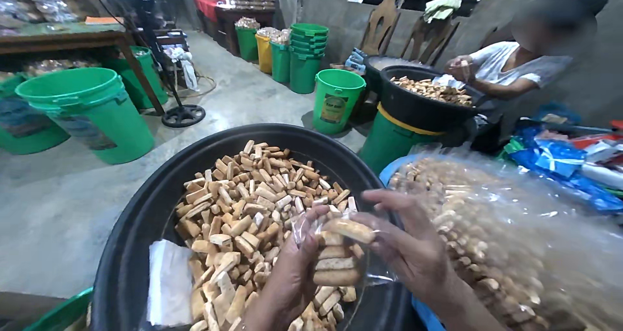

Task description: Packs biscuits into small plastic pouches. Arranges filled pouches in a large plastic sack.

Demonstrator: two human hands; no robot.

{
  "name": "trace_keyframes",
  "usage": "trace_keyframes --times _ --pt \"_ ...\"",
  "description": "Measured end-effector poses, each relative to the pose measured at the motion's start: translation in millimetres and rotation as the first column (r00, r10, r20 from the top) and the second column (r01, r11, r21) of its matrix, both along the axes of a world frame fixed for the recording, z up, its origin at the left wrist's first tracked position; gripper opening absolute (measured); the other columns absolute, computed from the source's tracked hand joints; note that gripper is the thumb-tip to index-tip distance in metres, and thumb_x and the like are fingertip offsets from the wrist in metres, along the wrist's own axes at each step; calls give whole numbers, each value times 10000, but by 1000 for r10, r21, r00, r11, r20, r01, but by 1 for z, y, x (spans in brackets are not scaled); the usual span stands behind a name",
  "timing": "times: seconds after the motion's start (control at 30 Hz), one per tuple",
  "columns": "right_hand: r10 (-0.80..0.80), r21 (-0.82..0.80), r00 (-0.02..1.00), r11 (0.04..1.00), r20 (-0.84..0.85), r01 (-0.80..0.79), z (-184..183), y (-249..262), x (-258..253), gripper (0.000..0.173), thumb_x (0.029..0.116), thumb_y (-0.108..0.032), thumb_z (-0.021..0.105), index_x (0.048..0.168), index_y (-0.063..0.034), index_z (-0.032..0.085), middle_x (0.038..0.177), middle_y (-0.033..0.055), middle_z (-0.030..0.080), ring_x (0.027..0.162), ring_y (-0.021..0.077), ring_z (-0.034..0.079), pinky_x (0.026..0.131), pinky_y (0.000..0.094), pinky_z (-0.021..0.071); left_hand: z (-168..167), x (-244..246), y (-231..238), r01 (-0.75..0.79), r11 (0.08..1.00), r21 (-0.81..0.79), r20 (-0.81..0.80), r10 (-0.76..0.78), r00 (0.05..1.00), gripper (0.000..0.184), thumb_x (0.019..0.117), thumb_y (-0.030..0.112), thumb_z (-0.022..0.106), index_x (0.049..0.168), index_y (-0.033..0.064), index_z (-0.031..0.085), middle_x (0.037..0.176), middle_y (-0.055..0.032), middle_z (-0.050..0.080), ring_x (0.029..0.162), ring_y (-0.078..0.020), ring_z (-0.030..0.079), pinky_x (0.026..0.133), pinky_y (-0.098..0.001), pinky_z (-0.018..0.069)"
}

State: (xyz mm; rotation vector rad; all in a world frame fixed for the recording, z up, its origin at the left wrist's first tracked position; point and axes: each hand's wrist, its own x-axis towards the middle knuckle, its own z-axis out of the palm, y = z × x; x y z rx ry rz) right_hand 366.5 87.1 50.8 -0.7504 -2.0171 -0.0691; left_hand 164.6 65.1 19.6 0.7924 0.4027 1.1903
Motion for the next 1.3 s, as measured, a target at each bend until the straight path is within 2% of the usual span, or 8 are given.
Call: trace_keyframes --times 0.2,0.4,0.6,0.77,0.9,1.03,1.23,1.3 --pt "9 -141 988 990 -156 -31 10 -8 -2 209 1048 -237 567 1111 -52 643 944 27 693 846 -52 631 790 80 513 -5 -2 2 70 992 107 19 -72 997 728 869 444 752 1464 176 428 1239 -26 705 1080 -195 716 919 -378 608" --pt "-108 2 992 994 62 108 -1 -11 -5 275 1047 -184 492 1059 -90 750 726 67 594 637 128 560 618 177 486 2 -5 2 -130 980 151 -178 156 972 865 917 481 700 1535 124 212 1159 14 705 939 -129 734 798 -316 635" --pt "79 -299 991 948 -110 -109 -9 -12 -2 265 1044 -304 571 1178 -103 678 1135 68 643 1020 1 637 873 131 544 11 -14 2 -177 947 269 -327 263 908 888 931 274 696 1570 87 110 1159 46 660 883 -57 709 748 -266 626" --pt "73 -252 989 962 -127 -103 -12 -19 -4 291 1065 -196 478 1235 -80 684 1000 83 724 805 24 646 762 117 519 13 -11 5 -235 968 87 -258 250 933 701 984 222 577 1556 100 192 1055 12 684 856 -100 723 757 -298 632" --pt "-132 -71 990 989 -58 127 -14 -26 -4 290 1044 -165 464 1163 -99 720 853 99 669 735 123 605 696 174 496 8 -14 3 -115 993 26 -290 118 950 964 900 548 695 1570 136 136 1265 -8 643 979 -116 707 786 -299 612" --pt "-73 -203 988 974 136 100 -29 -34 2 359 915 -66 560 1227 -68 737 889 118 747 687 236 724 629 361 612 3 -1 -5 -100 994 33 -424 105 900 738 971 170 592 1578 113 176 1136 -15 683 893 -124 724 780 -321 629" --pt "291 -635 926 675 -240 -377 -26 -35 44 250 1015 -170 542 1112 -27 723 1227 138 678 1078 109 658 915 244 544 19 21 14 -165 968 188 -543 243 804 677 1006 182 529 1561 70 158 1140 -1 653 831 -60 709 710 -260 625" --pt "276 -747 893 491 -355 -449 -28 -39 43 196 967 -42 500 1021 19 679 966 78 705 788 46 658 709 213 557 28 35 20 -71 969 235 -660 213 720 620 1076 352 390 1580 59 180 1240 -7 599 880 -17 668 735 -226 596"
